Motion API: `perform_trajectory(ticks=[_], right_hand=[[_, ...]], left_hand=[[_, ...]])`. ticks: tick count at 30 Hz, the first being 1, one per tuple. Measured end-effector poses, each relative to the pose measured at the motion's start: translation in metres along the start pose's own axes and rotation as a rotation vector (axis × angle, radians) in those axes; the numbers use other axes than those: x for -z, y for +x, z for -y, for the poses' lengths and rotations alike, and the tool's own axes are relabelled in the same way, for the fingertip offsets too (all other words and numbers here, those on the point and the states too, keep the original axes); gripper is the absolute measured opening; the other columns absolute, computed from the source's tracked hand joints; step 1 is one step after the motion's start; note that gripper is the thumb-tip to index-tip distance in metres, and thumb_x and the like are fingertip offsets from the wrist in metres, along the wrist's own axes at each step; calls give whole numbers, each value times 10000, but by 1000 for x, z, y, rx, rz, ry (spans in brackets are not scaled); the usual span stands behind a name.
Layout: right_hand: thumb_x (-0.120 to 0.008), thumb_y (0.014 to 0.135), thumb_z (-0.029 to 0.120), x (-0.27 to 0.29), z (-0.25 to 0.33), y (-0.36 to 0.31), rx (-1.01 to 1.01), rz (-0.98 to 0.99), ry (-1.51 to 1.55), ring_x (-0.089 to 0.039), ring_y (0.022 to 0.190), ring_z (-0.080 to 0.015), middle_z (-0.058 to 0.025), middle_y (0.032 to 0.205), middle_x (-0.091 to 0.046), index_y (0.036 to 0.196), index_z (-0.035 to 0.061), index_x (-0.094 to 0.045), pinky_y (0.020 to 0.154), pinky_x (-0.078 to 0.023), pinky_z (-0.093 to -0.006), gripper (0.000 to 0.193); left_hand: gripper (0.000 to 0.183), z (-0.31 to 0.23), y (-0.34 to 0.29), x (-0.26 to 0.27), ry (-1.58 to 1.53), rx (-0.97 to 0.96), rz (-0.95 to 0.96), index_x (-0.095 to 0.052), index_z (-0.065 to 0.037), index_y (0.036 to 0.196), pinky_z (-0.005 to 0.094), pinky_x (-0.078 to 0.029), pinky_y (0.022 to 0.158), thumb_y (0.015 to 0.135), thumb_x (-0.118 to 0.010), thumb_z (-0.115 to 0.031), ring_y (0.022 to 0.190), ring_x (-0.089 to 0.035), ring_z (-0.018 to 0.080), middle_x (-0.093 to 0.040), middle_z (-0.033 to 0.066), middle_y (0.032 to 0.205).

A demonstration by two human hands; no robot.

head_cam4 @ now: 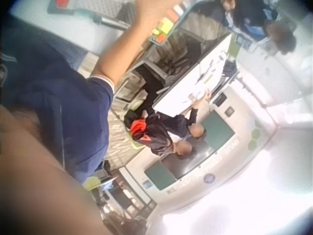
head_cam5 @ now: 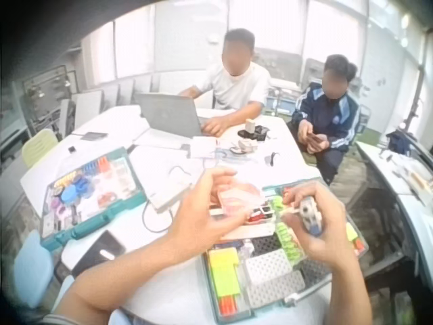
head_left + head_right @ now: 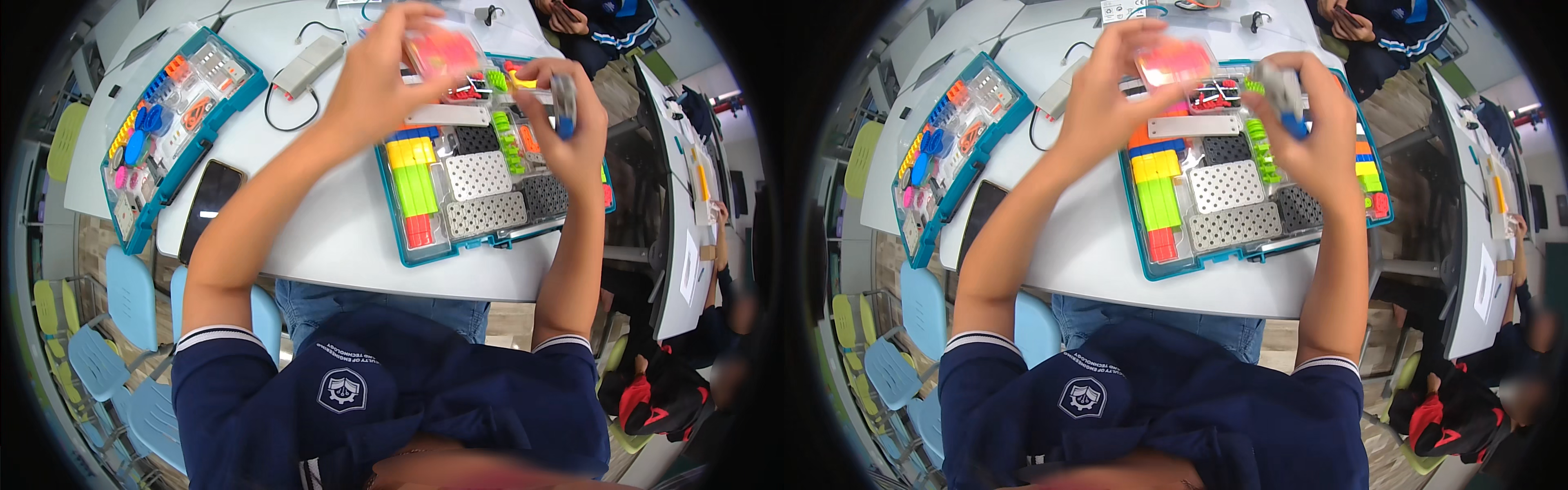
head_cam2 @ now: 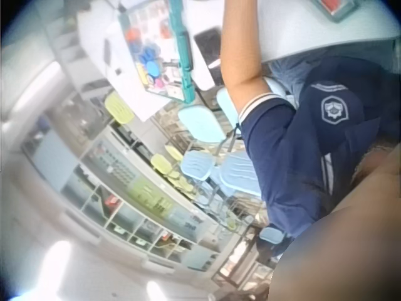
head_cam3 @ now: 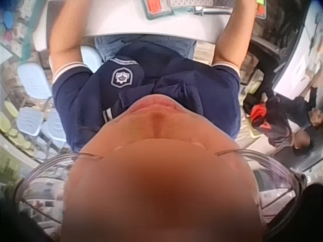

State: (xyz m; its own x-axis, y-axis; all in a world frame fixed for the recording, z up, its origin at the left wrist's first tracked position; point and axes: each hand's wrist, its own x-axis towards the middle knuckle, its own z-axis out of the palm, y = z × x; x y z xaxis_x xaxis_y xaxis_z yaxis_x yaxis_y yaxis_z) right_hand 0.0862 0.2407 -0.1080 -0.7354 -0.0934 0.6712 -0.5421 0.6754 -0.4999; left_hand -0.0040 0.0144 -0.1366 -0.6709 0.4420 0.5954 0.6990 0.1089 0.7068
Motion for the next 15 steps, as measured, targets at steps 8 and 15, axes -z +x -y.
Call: perform_trajectory(ticks=[8, 15], right_hand=[[-806, 612, 15, -20, 36, -8, 257, 187, -80, -660, 1015, -318, -102, 1072, -705, 986, 66, -600, 877, -476, -422, 429], [-732, 717, 111, -26, 33, -11, 443, 150, -187, -690, 952, -296, -108, 1011, -696, 921, 33, -624, 822, -524, -429, 242]], left_hand=[[738, -26, -36, -8, -786, 453, 126, -385, -25, 1392, 346, -552, 1024, 803, -823, 46, 1174, -666, 221, -635, 199, 1304], [724, -21, -41, -5, -938, 599, 143, -394, -19, 1330, 354, -560, 1006, 777, -860, 22, 1159, -674, 219, -647, 213, 1303]])
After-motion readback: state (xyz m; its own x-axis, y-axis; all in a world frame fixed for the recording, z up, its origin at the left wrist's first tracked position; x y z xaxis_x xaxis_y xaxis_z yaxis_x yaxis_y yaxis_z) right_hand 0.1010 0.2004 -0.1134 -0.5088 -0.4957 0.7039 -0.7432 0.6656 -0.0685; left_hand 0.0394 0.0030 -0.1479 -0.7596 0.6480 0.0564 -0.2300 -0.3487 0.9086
